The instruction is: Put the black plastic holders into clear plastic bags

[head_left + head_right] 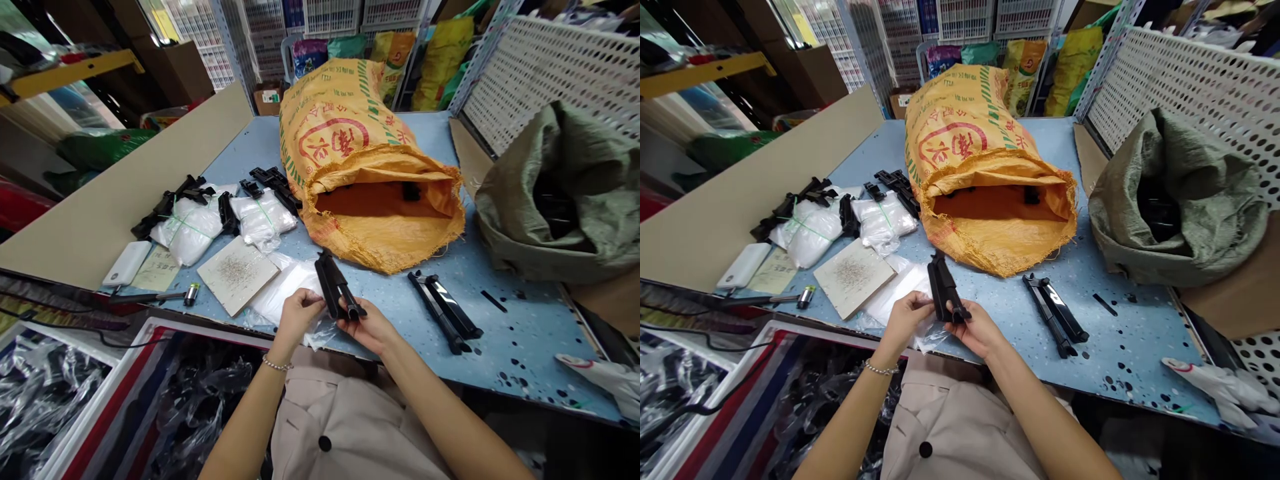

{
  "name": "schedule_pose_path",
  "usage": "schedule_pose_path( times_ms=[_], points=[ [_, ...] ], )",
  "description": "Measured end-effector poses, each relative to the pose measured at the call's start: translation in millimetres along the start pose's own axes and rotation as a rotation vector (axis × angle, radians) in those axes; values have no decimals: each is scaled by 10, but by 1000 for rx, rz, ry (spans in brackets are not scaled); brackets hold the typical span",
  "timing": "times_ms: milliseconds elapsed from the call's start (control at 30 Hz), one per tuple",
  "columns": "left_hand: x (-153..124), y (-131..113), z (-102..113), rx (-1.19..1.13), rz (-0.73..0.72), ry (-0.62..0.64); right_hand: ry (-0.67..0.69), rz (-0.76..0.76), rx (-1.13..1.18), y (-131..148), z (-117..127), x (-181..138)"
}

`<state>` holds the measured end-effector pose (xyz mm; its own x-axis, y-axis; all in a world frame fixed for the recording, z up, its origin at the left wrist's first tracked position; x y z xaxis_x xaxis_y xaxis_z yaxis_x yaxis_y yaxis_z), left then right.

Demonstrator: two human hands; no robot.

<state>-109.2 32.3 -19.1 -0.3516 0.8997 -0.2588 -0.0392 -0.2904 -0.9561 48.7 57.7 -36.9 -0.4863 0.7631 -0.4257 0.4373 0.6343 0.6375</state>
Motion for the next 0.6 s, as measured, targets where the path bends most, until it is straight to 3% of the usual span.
schedule_pose_path(
  times_ms=[67,133,233,300,400,600],
  points=[
    [-10,-53,78,-18,-32,-1,-25,22,3,70,38,42],
    [-44,-142,160,86,-163,-24,-39,38,-5,147,90,73],
    [-132,-265,147,481,-429,-46,-45,58,-30,256,148,73],
    [-166,-282,61,681,-517,-39,-68,108,-53,345,180,5],
    [-160,-264,-84,739,-531,-16,-96,122,-22,421,228,-252],
    [-76,-183,-244,548,-419,73,26,-274,152,53,374,-801]
  ],
)
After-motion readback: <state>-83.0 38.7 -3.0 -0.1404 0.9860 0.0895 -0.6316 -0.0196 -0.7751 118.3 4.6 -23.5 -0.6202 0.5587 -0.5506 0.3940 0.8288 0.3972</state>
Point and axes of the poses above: each hand's wrist, its own x-axis towards the middle knuckle, its own z-axis out of the back of the hand, y = z × x, the point moved 5 cm from there along x, towards the middle knuckle, and after that the axes turned 7 degrees about z, right-handed, at the moved point
